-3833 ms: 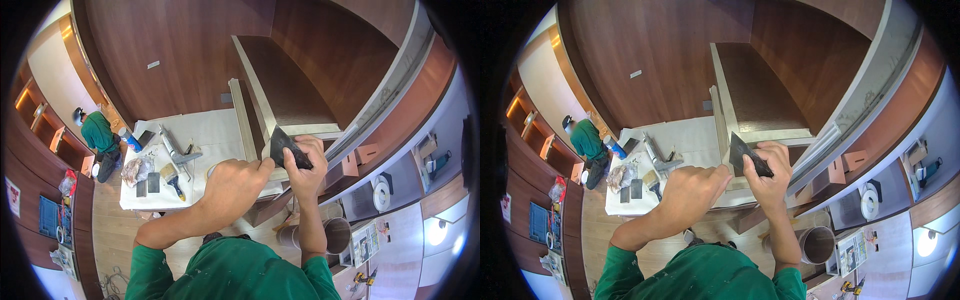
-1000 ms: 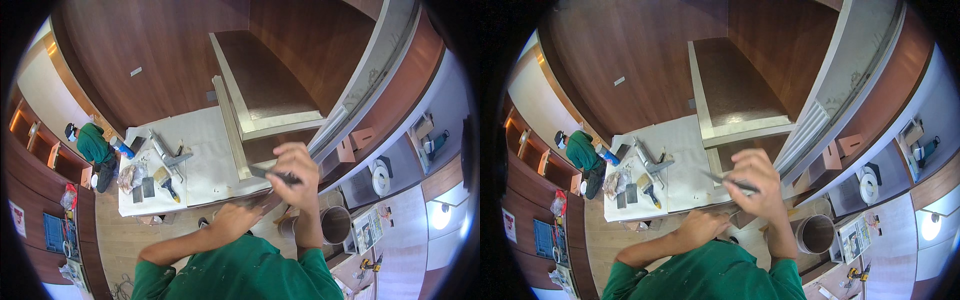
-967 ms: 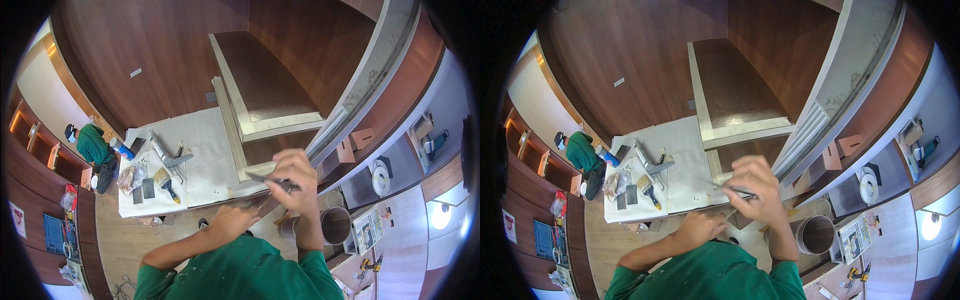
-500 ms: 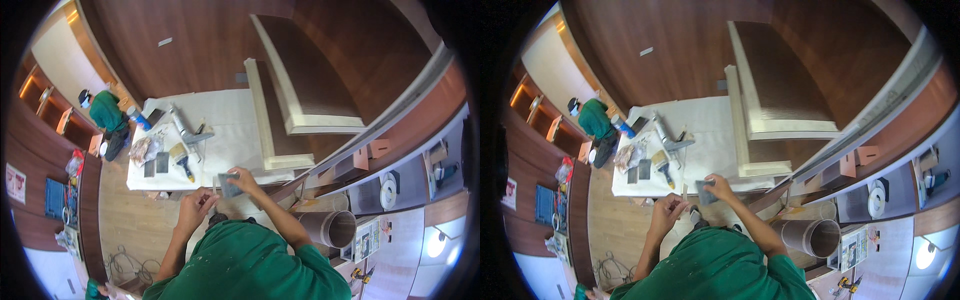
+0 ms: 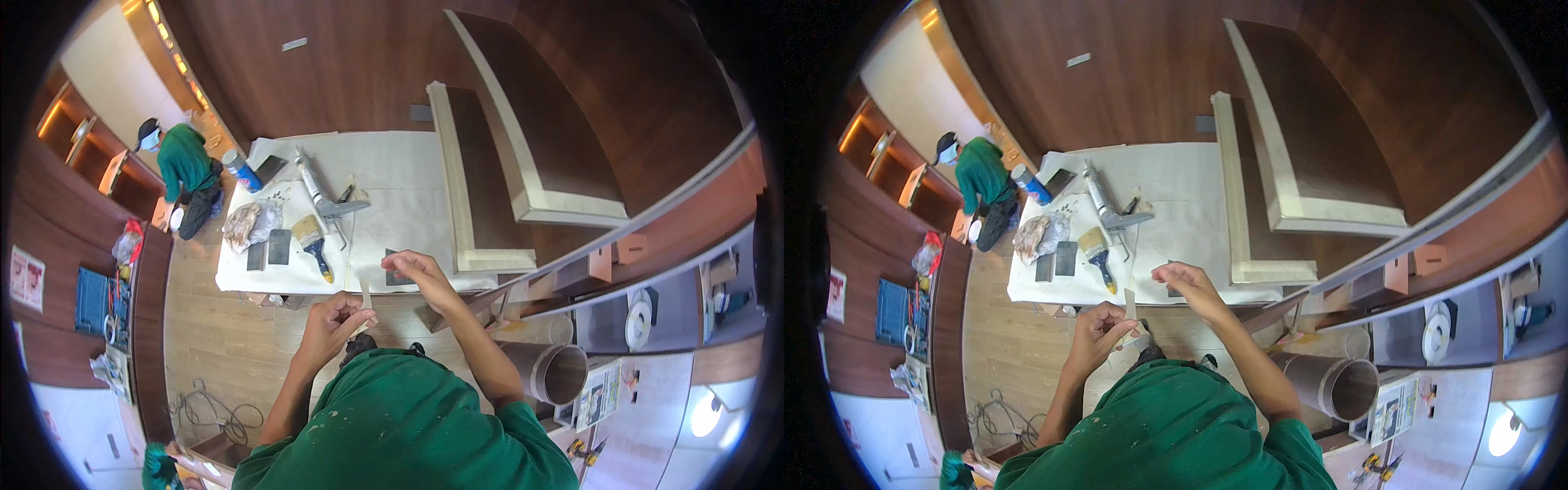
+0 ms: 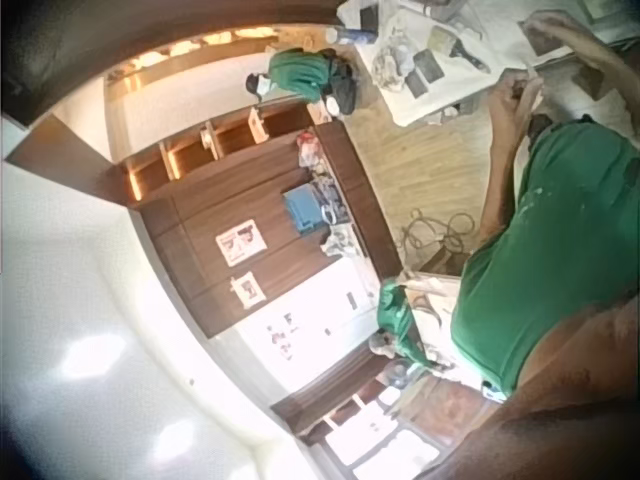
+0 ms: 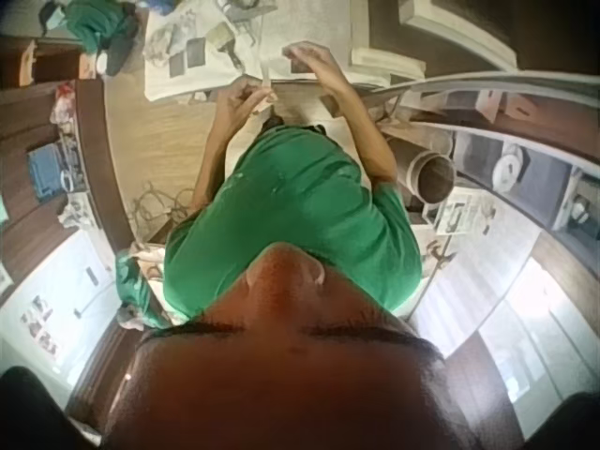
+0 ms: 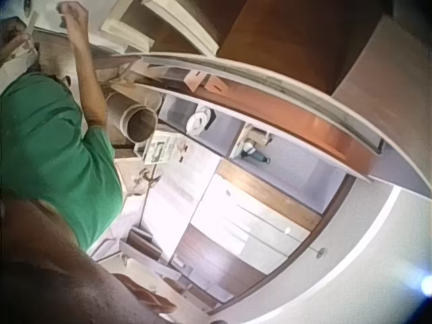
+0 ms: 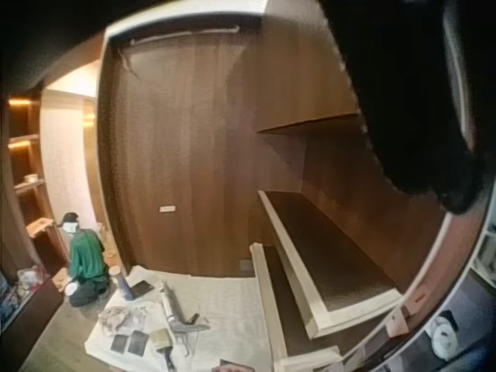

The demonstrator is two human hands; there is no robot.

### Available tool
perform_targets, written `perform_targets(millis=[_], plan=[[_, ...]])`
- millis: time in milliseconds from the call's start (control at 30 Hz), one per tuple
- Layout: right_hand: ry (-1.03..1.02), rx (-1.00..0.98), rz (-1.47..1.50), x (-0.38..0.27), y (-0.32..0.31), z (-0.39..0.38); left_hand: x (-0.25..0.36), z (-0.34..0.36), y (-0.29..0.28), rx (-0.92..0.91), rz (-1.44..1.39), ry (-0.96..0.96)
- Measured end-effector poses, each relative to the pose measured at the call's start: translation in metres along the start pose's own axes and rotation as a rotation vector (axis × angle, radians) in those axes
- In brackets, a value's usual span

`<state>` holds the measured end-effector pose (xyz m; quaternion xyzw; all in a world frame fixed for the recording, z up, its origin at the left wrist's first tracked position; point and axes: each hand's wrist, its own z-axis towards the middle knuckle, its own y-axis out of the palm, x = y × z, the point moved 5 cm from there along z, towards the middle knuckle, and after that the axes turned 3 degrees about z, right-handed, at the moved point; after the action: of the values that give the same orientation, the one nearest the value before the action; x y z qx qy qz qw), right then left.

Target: The person applies and smooths a strip of edge banding onto the edge of a wooden cabinet shelf. They use a sanding block to rub the banding into place and press it firmly along the curved edge.

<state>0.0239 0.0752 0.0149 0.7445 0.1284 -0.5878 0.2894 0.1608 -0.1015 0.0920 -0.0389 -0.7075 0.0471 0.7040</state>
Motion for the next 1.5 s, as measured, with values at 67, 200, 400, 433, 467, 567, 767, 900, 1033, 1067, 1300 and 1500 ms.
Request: perform_targets(millis=[67,200,400,433,467,567,767,900,1033,1067,1300,1500], plan=[[-0.035,-0.097,-0.140,-0.037,0.005,-0.023,0.007,0.009,0.010,-0.063,0.020,0.020],[-0.190,-0.074,-0.347,-0.076,0.006,-0.046,0.013,0.018,0.028,-0.185,0.088,0.024],[-0.269,0.005,-0.289,-0.086,-0.010,-0.076,0.015,0.025,0.048,-0.246,0.074,0.036],[-0.333,0.061,-0.300,-0.092,-0.012,-0.084,0.014,0.026,0.050,-0.225,0.040,0.041],[-0.395,0.115,-0.306,-0.097,-0.015,-0.092,0.014,0.027,0.052,-0.202,0.010,0.040],[-0.561,0.280,-0.566,-0.121,-0.014,-0.120,0.016,0.028,0.065,-0.197,0.074,0.004],[-0.656,0.490,-0.798,-0.150,-0.020,-0.163,0.023,0.038,0.081,-0.107,0.368,0.235],[-0.709,0.550,-0.773,-0.165,-0.036,-0.181,0.033,0.030,0.105,-0.354,0.117,-0.028],[-0.740,0.573,-0.661,-0.177,-0.054,-0.198,0.054,0.022,0.113,-0.598,-0.030,-0.045],[-0.753,0.620,-0.665,-0.181,-0.057,-0.206,0.058,0.027,0.111,-0.628,0.035,-0.033],[-0.825,0.854,-0.579,-0.193,-0.089,-0.232,0.116,0.064,0.097,-0.379,0.696,0.246],[-0.997,1.077,-0.403,-0.194,-0.133,-0.216,0.194,0.088,0.127,-0.162,1.008,0.586]])
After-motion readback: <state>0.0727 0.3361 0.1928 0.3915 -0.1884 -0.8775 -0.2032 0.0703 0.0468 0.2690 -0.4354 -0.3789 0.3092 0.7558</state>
